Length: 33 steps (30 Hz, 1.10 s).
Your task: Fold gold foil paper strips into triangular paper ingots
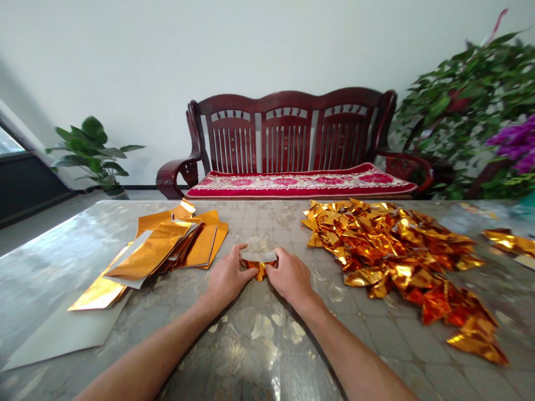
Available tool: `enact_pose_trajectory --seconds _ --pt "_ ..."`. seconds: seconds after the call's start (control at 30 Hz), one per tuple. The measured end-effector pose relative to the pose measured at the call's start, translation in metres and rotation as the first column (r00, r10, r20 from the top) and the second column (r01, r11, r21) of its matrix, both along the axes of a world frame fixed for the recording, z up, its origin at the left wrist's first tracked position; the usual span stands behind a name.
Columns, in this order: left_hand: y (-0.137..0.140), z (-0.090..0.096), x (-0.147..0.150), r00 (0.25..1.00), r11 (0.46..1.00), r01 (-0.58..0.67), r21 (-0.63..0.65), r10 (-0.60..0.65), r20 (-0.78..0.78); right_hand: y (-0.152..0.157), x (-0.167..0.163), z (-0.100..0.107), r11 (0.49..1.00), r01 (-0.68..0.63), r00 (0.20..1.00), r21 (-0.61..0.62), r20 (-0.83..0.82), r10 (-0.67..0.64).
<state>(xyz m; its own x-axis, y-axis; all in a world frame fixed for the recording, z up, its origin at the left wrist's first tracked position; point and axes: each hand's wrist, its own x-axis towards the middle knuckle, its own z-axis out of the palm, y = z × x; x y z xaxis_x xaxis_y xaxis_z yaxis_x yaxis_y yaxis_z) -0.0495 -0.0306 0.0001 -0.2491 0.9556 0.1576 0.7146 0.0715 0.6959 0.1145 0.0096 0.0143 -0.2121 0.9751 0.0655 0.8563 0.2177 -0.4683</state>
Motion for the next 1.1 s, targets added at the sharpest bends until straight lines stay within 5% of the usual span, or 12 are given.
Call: enact_pose_trajectory --seconds 0.2,0.33,0.63,1.1 --pt "-0.003 0.000 0.001 0.944 0.976 0.111 0.187 -0.045 -0.327 0.005 0.003 -0.006 0.995 -0.047 0.998 0.093 0.052 0.042" --pt "-0.005 -0.001 0.002 0.855 0.935 0.341 0.097 -0.266 -0.444 0.005 0.004 -0.006 0.995 -0.053 0.997 0.089 0.064 0.048" --pt "-0.020 0.001 0.008 0.750 0.889 0.456 -0.042 -0.409 -0.519 0.007 0.008 -0.007 0.994 -0.065 0.997 0.091 0.040 0.061" --pt "-0.034 0.005 0.006 0.660 0.845 0.531 -0.059 -0.457 -0.596 0.014 0.012 -0.008 0.987 -0.114 0.993 0.109 -0.017 0.117"
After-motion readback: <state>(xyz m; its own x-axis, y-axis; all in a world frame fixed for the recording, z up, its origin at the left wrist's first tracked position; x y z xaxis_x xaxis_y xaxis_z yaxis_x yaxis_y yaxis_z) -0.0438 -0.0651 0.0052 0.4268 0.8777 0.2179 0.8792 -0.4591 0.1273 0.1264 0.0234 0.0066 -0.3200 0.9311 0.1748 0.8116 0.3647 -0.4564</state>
